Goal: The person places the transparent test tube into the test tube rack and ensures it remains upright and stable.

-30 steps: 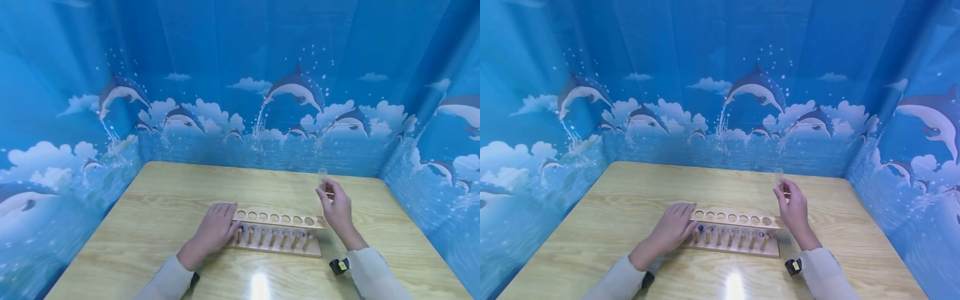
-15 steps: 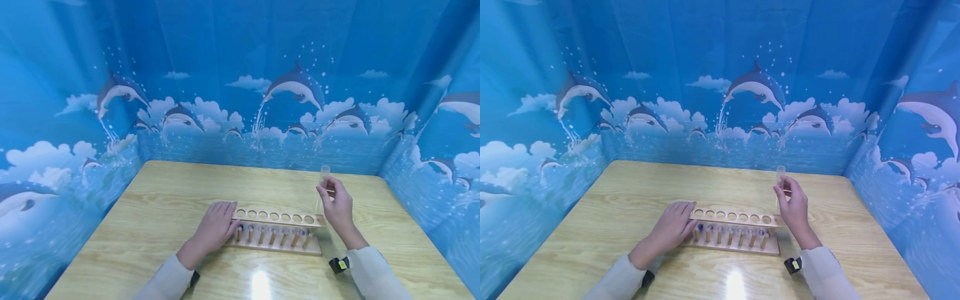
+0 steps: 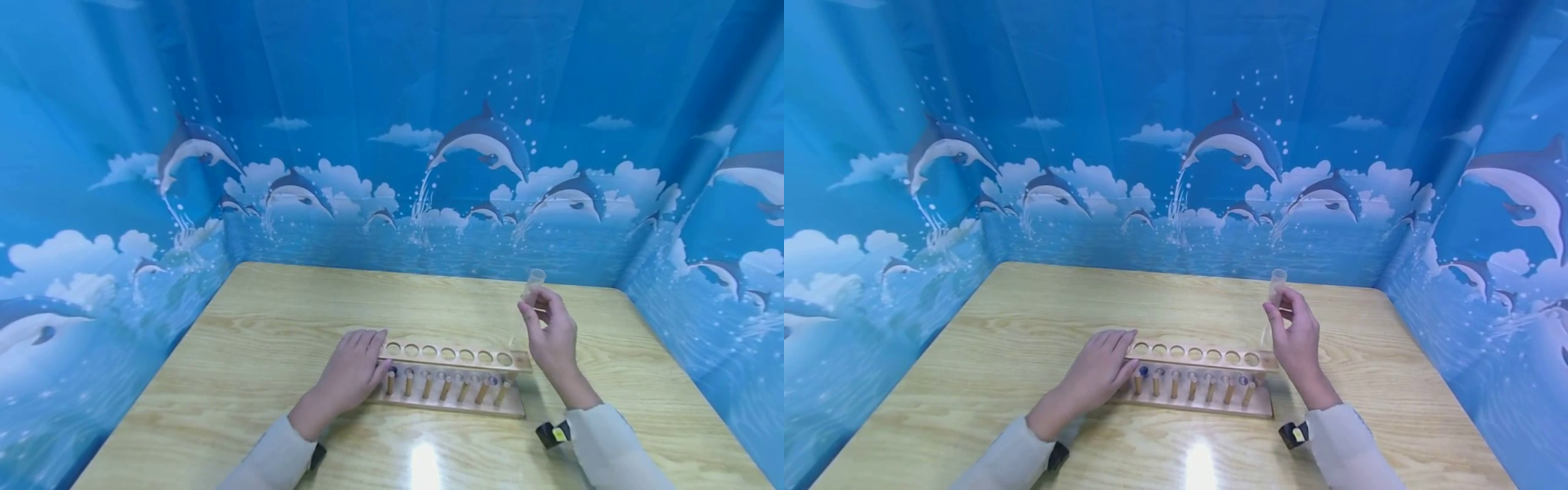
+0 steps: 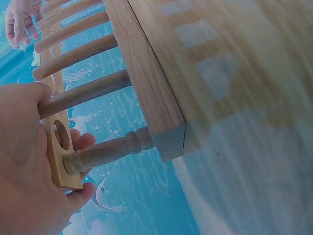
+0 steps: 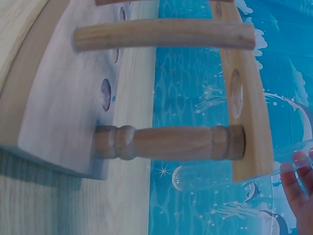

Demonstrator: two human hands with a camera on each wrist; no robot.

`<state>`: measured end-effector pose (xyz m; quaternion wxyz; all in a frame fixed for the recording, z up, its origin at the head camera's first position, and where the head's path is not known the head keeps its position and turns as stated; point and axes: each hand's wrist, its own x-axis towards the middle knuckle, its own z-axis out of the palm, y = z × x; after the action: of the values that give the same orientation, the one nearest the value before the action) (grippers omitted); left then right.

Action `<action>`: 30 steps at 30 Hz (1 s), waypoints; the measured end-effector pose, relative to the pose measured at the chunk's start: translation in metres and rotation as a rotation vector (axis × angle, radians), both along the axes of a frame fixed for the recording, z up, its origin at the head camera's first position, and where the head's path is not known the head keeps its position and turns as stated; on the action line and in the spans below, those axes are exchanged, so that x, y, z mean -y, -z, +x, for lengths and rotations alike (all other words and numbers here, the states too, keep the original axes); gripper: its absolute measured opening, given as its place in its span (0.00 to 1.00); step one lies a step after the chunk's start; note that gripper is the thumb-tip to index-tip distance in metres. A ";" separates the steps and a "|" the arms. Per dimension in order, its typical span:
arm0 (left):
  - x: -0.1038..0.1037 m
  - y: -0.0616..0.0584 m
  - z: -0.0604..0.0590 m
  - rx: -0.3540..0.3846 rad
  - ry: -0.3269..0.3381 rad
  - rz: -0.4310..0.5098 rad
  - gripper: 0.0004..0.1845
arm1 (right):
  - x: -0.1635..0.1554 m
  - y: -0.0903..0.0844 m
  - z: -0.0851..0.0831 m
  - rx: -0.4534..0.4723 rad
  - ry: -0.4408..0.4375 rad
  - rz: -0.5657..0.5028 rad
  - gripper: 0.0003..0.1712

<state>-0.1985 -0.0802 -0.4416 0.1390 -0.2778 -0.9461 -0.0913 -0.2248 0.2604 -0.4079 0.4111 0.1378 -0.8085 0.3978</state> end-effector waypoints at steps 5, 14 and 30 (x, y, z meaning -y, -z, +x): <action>0.000 0.000 0.001 -0.001 0.010 0.015 0.30 | 0.004 -0.004 0.004 -0.030 -0.015 -0.010 0.16; 0.000 0.000 0.001 -0.010 0.010 -0.001 0.31 | 0.025 -0.031 0.025 -0.081 -0.070 -0.015 0.14; -0.001 0.000 0.000 0.005 -0.024 -0.007 0.32 | 0.025 -0.027 0.018 -0.161 -0.158 -0.098 0.14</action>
<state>-0.1980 -0.0788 -0.4415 0.1370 -0.2665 -0.9501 -0.0871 -0.2071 0.2356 -0.3814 0.4485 0.2122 -0.7391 0.4556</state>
